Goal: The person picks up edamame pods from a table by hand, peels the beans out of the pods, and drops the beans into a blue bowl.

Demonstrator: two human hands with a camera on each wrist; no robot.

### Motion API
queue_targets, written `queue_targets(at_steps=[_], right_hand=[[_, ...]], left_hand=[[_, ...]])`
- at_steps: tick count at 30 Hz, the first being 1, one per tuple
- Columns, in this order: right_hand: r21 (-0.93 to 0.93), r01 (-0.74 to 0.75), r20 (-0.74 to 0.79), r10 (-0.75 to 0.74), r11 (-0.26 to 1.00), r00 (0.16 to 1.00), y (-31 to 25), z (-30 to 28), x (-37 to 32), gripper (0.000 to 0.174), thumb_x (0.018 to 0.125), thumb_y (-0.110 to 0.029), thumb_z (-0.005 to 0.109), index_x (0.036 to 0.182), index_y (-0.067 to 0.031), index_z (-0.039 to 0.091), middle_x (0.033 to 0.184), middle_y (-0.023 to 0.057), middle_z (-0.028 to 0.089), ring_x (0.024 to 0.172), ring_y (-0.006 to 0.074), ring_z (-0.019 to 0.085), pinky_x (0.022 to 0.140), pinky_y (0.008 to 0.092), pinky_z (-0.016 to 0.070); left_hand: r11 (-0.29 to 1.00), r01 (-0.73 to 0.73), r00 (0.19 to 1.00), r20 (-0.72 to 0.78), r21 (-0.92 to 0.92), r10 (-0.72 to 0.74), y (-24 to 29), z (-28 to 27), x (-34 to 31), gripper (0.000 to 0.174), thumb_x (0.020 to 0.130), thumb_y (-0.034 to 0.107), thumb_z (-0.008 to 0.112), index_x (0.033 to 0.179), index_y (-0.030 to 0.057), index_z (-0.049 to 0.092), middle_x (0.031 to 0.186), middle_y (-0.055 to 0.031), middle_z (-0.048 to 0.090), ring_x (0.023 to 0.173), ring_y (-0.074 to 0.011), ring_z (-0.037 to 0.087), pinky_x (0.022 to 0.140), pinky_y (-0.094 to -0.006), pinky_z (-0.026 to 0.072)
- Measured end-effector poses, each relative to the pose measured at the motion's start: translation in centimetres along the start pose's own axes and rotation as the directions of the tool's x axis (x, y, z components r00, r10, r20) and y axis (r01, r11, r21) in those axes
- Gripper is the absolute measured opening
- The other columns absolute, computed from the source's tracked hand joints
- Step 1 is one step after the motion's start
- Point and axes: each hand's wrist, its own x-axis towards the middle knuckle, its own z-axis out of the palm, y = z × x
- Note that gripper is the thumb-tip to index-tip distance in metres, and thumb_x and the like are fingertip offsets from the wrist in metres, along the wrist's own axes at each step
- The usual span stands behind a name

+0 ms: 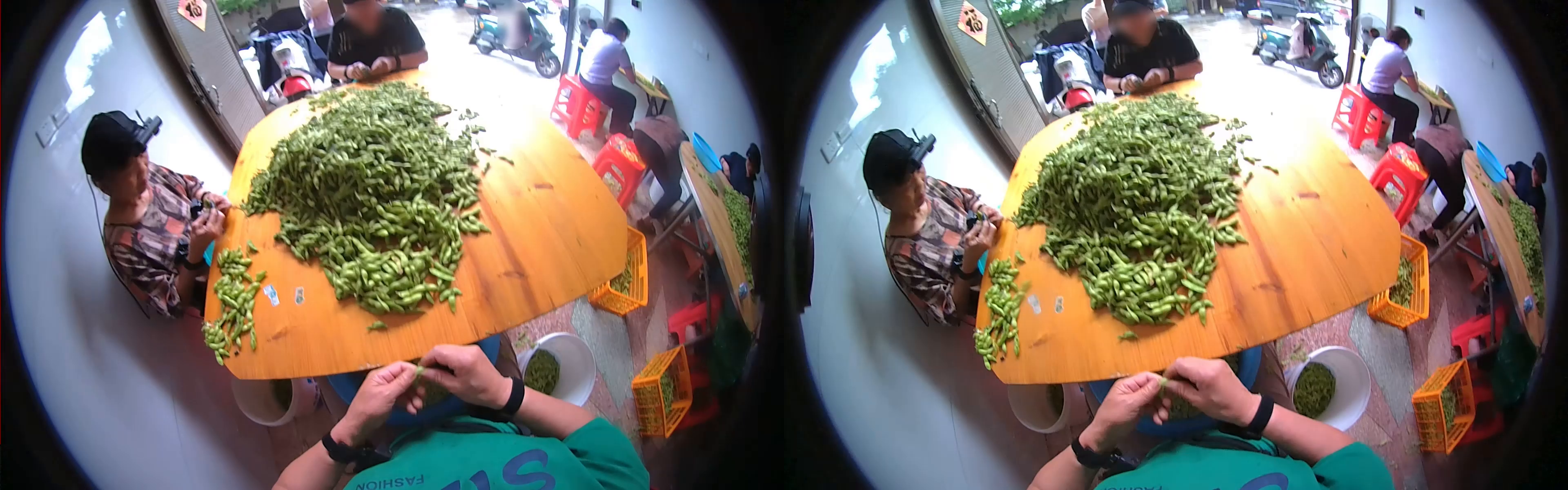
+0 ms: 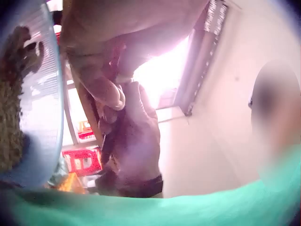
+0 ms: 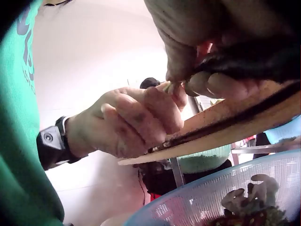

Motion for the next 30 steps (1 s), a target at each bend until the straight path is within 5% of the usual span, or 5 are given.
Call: queue_targets(at_steps=[9, 16, 19, 24, 30], right_hand=[[-0.026, 0.057, 0.146, -0.052, 0.998, 0.988, 0.5, -0.8, -0.6, 0.012, 0.088, -0.016, 0.069, 0.089, -0.0059, 0.062, 0.083, 0.0117, 0.062, 0.075, 0.0301, 0.065, 0.064, 0.037, 0.0516], [0.029, 0.064, 0.229, -0.069, 0.998, 0.971, 0.8, -0.8, -1.5, 0.013, 0.089, -0.017, 0.067, 0.088, -0.0064, 0.059, 0.079, 0.0105, 0.057, 0.072, 0.0302, 0.063, 0.061, 0.0368, 0.0496], [-0.078, 0.089, 0.202, -0.071, 0.993, 0.977, 0.7, -0.6, -1.5, 0.014, 0.089, -0.017, 0.066, 0.087, -0.0054, 0.059, 0.08, 0.011, 0.059, 0.072, 0.0307, 0.064, 0.061, 0.0373, 0.0504], [-0.167, 0.021, 0.069, -0.01, 0.986, 0.998, 1.2, 0.8, -1.9, 0.014, 0.086, -0.013, 0.069, 0.086, -0.0018, 0.062, 0.076, 0.0124, 0.064, 0.07, 0.0293, 0.066, 0.061, 0.0355, 0.0517], [0.055, -0.297, 0.091, 0.292, 0.953, 0.952, 1.1, 1.0, -2.5, 0.015, 0.086, -0.013, 0.069, 0.091, 0.0011, 0.065, 0.079, 0.012, 0.07, 0.072, 0.0193, 0.068, 0.066, 0.0307, 0.0533]], left_hand=[[0.983, 0.058, 0.992, 0.104, 0.176, -0.077, -0.2, -0.3, 0.2, 0.034, 0.106, 0.031, 0.046, 0.111, 0.0008, 0.061, 0.089, -0.0064, 0.066, 0.077, -0.0126, 0.065, 0.071, -0.0248, 0.0541], [0.984, 0.175, 0.922, 0.344, 0.041, -0.178, -0.4, -1.1, 0.2, 0.033, 0.106, 0.029, 0.046, 0.107, -0.0002, 0.062, 0.092, -0.0042, 0.064, 0.077, -0.0112, 0.063, 0.071, -0.0233, 0.0528], [0.985, 0.169, 0.932, 0.318, 0.045, -0.175, -0.4, -0.7, 0.1, 0.035, 0.106, 0.032, 0.046, 0.108, 0.0013, 0.063, 0.092, -0.0041, 0.066, 0.081, -0.012, 0.064, 0.074, -0.0252, 0.0521], [0.99, 0.038, 0.997, -0.064, 0.134, -0.03, -1.2, 0.8, -0.1, 0.026, 0.103, 0.025, 0.054, 0.11, 0.0012, 0.062, 0.093, -0.0057, 0.068, 0.078, -0.0124, 0.067, 0.071, -0.0246, 0.0548], [0.983, 0.06, 0.983, -0.181, 0.172, -0.028, -3.0, -0.4, 0.1, 0.02, 0.099, 0.017, 0.059, 0.111, 0.0001, 0.06, 0.093, -0.0049, 0.067, 0.08, -0.0121, 0.066, 0.071, -0.0241, 0.0548]])
